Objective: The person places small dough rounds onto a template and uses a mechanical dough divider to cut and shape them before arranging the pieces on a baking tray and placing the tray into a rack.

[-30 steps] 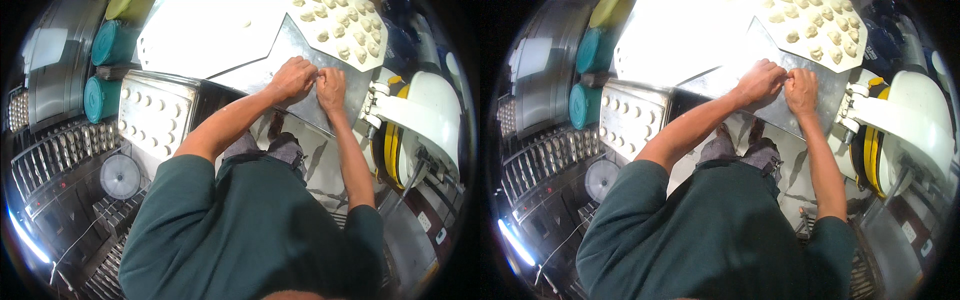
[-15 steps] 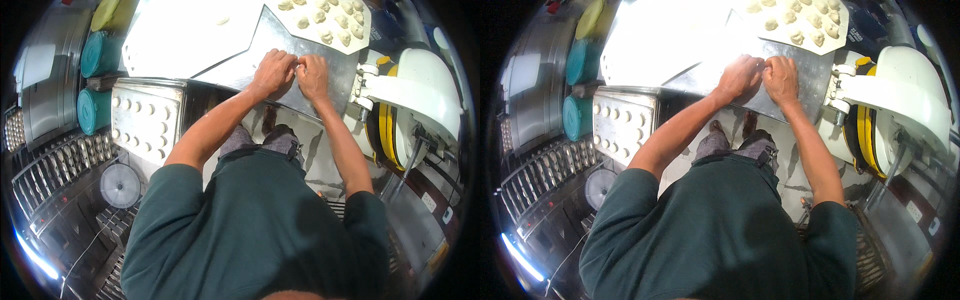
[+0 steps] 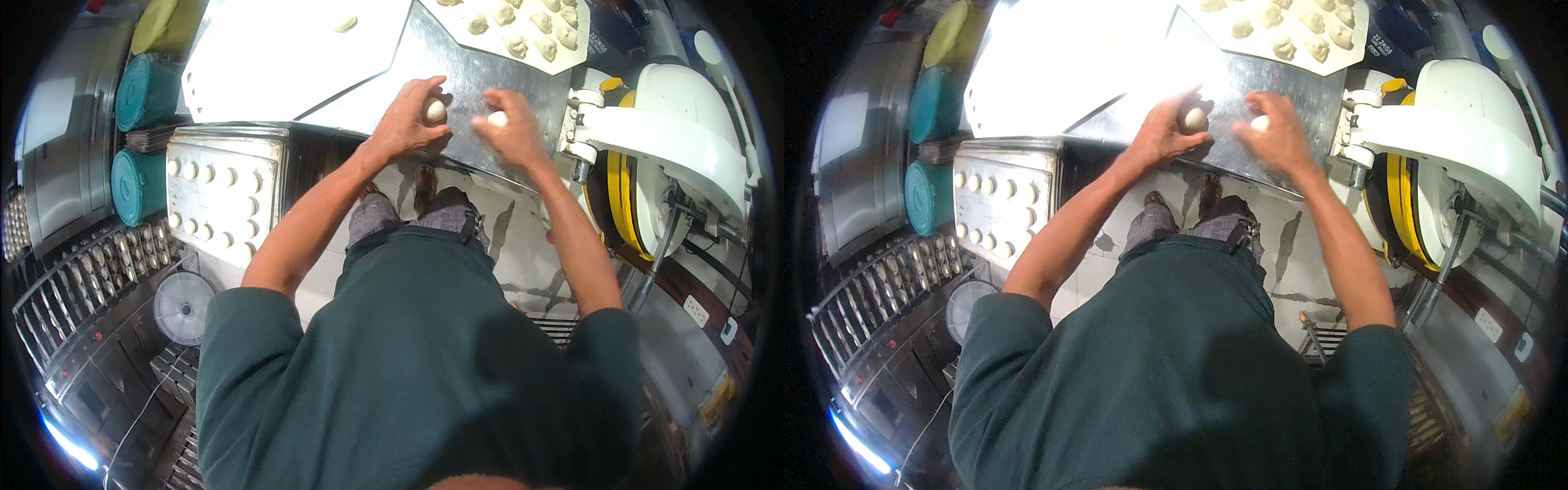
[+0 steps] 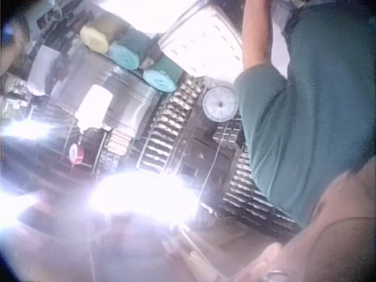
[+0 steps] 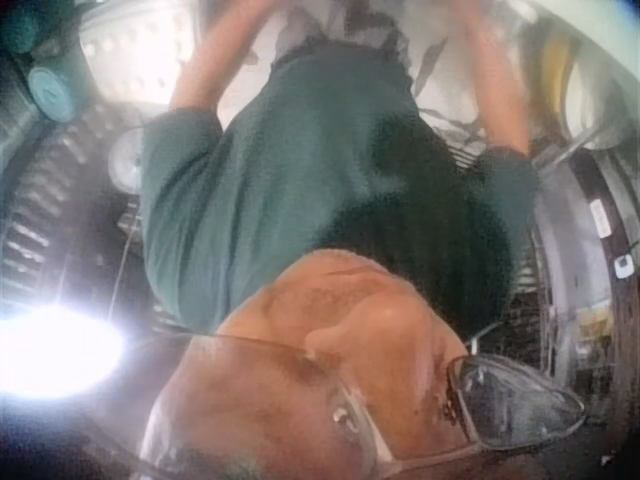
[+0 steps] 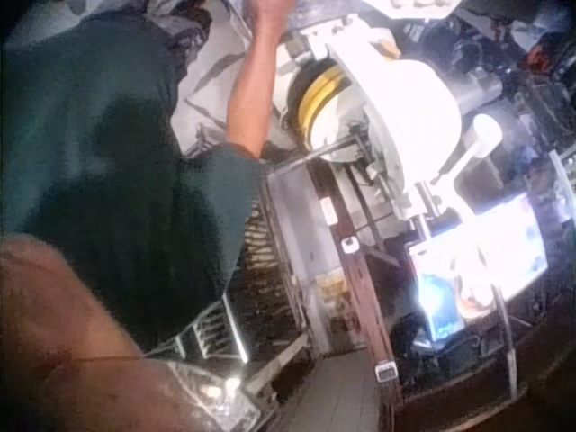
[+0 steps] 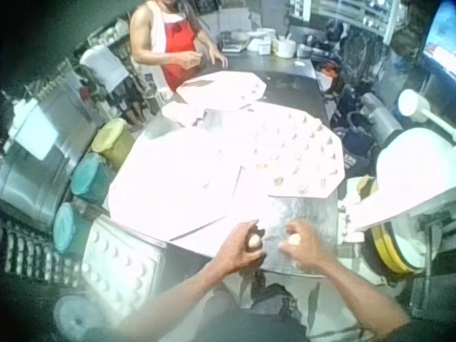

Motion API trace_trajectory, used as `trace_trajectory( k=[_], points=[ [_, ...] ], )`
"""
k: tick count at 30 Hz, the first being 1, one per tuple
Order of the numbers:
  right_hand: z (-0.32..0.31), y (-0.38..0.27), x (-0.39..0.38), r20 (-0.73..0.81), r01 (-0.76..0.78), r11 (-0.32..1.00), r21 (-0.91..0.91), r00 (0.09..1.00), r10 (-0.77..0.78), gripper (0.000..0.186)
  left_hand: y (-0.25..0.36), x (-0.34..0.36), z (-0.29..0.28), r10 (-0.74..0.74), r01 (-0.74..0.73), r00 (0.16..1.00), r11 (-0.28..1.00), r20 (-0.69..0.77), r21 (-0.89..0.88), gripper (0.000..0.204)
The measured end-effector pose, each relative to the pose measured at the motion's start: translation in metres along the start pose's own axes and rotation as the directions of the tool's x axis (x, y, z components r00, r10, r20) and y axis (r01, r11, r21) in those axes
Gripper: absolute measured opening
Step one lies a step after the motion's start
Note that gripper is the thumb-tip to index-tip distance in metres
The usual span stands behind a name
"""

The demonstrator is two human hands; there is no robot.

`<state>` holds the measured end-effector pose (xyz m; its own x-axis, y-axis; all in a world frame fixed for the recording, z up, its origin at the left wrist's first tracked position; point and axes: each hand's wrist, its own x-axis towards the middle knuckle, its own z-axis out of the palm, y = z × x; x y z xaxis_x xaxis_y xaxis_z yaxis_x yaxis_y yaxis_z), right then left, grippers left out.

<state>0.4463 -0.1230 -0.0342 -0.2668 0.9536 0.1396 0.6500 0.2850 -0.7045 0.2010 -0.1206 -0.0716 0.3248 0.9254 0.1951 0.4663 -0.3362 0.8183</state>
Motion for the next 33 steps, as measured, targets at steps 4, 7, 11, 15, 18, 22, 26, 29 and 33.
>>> trace_trajectory(
  k=[4,7,11,15,18,22,26,29,33],
  points=[
    [-0.022,0.024,0.039,-0.016,-0.377,0.918,-0.124,0.926,0.378,0.03,0.017,0.0,-0.022,-0.139,0.153,0.977,0.985,0.158,-0.076,0.079],
    [0.014,0.03,0.037,-0.098,-0.148,0.904,-0.402,0.988,0.118,0.024,0.02,0.01,-0.026,-0.206,0.219,0.974,0.96,0.094,-0.175,0.057],
    [0.023,0.028,0.039,-0.156,-0.06,0.872,-0.486,0.988,-0.019,0.018,0.03,0.048,-0.015,-0.353,0.359,0.933,0.919,0.061,-0.162,0.042],
    [0.024,0.03,0.038,-0.202,-0.054,0.895,-0.443,0.979,-0.041,0.019,0.008,0.067,0.032,0.119,-0.056,0.981,0.932,-0.156,0.358,0.042],
    [0.02,0.038,0.035,-0.223,-0.067,0.932,-0.355,0.975,-0.016,0.022,0.014,0.067,0.04,0.132,-0.059,0.984,0.875,-0.118,0.48,0.044],
    [-0.011,0.035,0.024,0.033,-0.089,0.994,-0.061,0.995,0.091,0.029,0.022,0.064,0.033,0.091,-0.058,0.995,0.83,-0.033,0.555,0.047],
    [-0.04,0.018,0.003,0.274,-0.08,0.993,-0.087,0.957,0.101,0.036,0.005,0.062,0.033,0.045,-0.023,0.998,0.877,-0.034,0.48,0.051],
    [-0.05,0.014,0.008,0.355,-0.176,0.979,-0.101,0.913,0.201,0.031,0.034,0.052,0.014,-0.129,0.142,0.989,0.966,-0.071,0.217,0.062],
    [-0.027,0.033,-0.004,0.414,-0.558,0.706,0.437,0.821,0.393,0.031,0.051,0.031,-0.023,-0.231,0.126,0.939,0.92,0.256,0.37,0.043]
  ],
)
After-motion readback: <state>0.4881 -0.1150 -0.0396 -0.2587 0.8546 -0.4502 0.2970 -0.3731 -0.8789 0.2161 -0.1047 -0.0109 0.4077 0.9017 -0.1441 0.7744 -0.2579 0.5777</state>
